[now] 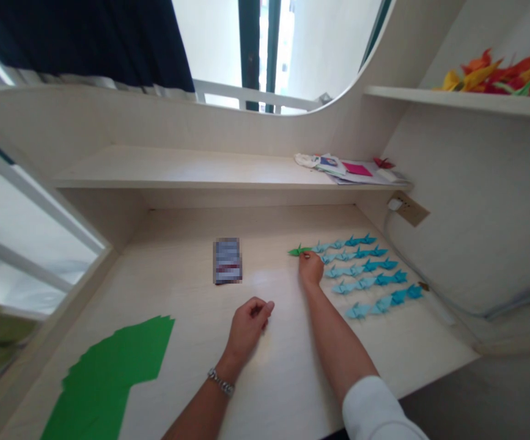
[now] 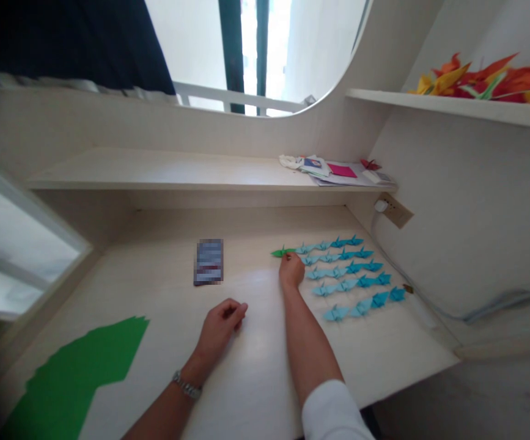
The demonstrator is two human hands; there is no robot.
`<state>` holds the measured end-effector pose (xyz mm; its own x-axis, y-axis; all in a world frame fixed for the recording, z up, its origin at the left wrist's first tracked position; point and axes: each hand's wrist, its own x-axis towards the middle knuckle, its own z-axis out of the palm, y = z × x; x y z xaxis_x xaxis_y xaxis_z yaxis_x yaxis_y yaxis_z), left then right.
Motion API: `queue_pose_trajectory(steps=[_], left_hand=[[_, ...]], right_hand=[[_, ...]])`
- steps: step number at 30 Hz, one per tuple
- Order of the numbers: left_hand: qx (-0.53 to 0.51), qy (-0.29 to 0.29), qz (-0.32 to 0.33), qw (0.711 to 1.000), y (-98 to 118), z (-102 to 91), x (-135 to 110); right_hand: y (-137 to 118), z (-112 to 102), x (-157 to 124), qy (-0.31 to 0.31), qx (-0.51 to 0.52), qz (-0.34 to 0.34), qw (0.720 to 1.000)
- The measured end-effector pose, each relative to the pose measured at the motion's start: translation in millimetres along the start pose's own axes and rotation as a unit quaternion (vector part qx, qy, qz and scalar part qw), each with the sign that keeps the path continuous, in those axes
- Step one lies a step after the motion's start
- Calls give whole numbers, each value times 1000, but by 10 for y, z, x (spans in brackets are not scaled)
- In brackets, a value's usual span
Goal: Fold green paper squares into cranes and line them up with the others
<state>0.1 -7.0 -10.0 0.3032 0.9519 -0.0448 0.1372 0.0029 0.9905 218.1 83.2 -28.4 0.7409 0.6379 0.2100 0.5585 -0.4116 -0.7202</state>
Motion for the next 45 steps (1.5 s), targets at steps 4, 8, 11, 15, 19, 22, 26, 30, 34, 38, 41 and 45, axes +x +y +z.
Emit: queue_pose_trajectory(steps=[4, 8, 11, 15, 19, 22, 26, 30, 34, 38, 41, 45], left_hand=[[-4, 2, -1, 1000, 15, 2, -1], [-11, 5, -8, 1000, 16, 5, 2], [-15, 3, -12, 1000, 12, 4, 6], [-10, 8, -1, 1000, 11, 0, 5], [-6, 8, -1, 1000, 24, -2, -8], [-3, 12, -2, 1000, 41, -8, -18], [11, 24, -2, 1000, 76, -13, -14], [58, 19, 15, 998, 116, -9, -34], [78, 74, 12, 994, 70, -87, -207], [113, 175, 11, 978, -44, -401, -522], [211, 275, 7, 938, -101, -792, -726], [434, 375, -48, 818, -142, -1255, -876]], right_hand=[[4, 0, -21, 4, 3, -4, 1000], [3, -4, -54, 15, 19, -17, 1000], [-1, -12, -64, 25, 31, -29, 999], [-7, -29, -64, 23, 36, -37, 998], [-19, -65, -145, 16, 34, -31, 999], [-15, -144, -351, -8, 52, -42, 998], [37, -359, -799, -91, 85, -97, 987], [135, -621, -1190, -159, 111, -149, 970], [217, -750, -1296, -174, 119, -151, 966], [242, -736, -1250, -175, 119, -131, 969], [252, -725, -1238, -177, 115, -133, 968], [262, -735, -1246, -178, 116, -126, 969]])
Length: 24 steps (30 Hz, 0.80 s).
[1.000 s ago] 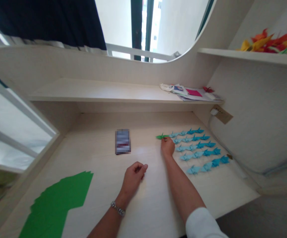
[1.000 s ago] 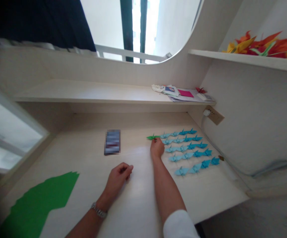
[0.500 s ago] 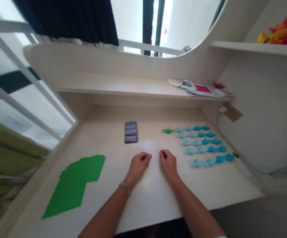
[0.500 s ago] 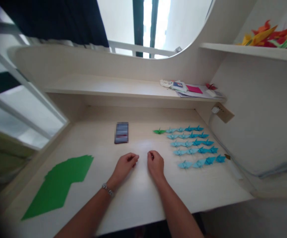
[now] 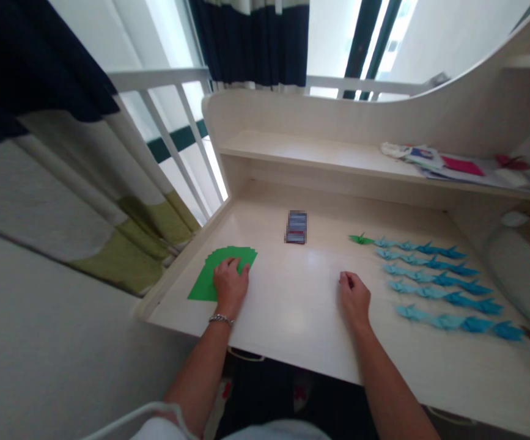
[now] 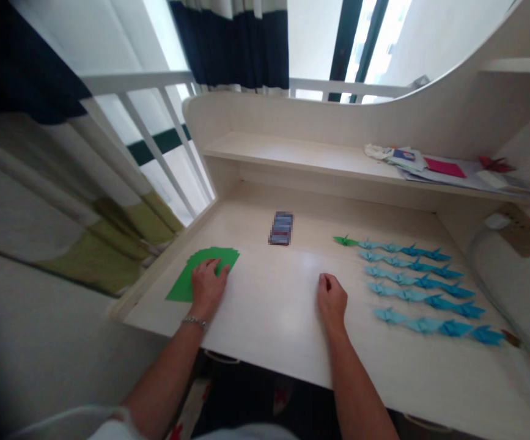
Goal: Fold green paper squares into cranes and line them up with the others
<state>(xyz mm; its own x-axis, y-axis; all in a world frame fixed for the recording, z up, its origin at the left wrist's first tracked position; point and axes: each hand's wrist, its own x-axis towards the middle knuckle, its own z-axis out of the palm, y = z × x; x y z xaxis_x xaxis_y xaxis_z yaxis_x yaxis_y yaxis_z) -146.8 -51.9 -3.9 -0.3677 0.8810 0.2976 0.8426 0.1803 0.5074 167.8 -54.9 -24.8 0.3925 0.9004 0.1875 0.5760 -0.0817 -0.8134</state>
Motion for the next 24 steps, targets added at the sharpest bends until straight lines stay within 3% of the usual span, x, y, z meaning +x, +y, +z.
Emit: queue_pose_trajectory(steps=[4, 13, 24], left_hand=[[118, 6, -42, 992, -144, -45, 35], [84, 9, -70, 994, -160, -1, 9], [70, 21, -50, 996, -146, -11, -9]], right_hand=[[3, -11, 1, 0, 6, -3, 1000], [28, -12, 7, -5, 8, -10, 1000], [7, -24, 17, -10, 5, -8, 1000]])
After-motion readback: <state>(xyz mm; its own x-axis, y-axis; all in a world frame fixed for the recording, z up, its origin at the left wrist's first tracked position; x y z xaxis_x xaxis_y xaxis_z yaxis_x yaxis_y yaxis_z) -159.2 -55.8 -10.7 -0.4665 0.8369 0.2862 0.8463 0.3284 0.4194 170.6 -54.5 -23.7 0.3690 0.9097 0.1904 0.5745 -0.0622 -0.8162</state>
